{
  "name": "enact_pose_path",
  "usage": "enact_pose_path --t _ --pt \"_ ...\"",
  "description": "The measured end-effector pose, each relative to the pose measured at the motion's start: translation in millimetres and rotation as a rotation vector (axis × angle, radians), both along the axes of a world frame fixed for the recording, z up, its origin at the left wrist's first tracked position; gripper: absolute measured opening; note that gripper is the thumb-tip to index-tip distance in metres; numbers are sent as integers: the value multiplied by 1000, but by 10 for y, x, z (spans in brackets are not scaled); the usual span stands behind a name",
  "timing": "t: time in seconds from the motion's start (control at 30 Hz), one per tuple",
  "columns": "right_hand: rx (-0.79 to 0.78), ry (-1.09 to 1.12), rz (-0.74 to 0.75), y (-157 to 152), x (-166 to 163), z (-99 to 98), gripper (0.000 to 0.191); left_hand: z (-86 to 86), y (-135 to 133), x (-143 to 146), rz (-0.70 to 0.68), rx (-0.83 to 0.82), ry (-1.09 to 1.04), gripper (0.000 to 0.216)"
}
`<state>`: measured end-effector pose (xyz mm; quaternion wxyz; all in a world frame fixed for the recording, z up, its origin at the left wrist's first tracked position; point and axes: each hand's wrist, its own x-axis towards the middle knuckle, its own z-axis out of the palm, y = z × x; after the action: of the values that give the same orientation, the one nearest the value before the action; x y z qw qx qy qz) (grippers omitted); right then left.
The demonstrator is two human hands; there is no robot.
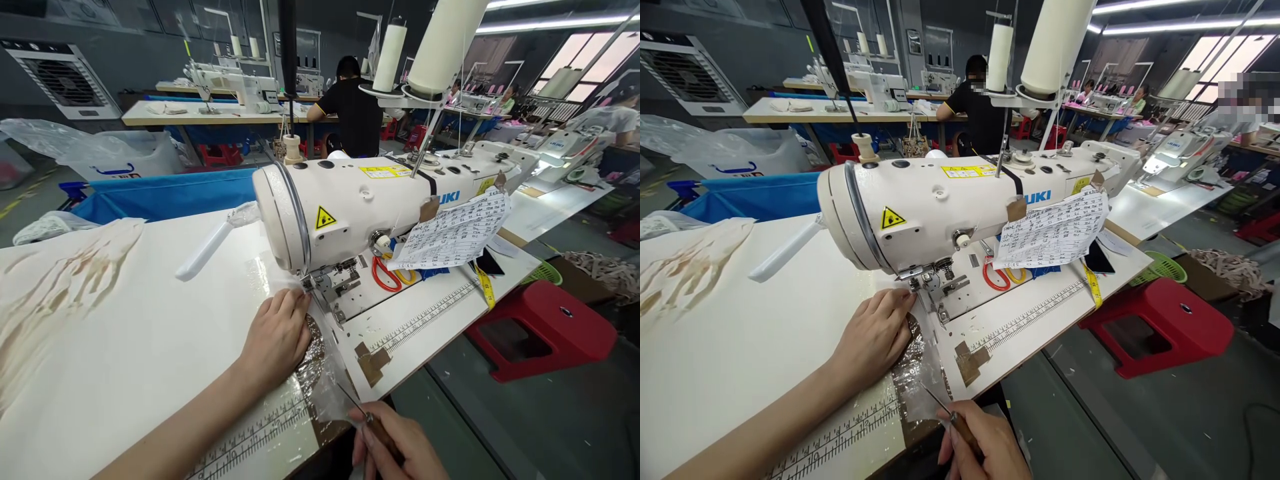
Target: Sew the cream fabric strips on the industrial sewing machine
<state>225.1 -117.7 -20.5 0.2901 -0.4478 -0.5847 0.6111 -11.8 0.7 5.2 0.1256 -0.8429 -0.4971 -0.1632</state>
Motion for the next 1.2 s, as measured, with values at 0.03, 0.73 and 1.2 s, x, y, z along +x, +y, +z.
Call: enact_pose_path --t 0.03,0.73,1.2 --pt "11 9 7 4 -1 5 52 -2 11 -6 2 -3 -7 42" --pt "163 -79 76 223 -106 288 35 75 -152 100 -88 -25 -19 40" --pt "276 -94 70 350 -143 543 29 -11 -52 29 -74 -70 -139 38"
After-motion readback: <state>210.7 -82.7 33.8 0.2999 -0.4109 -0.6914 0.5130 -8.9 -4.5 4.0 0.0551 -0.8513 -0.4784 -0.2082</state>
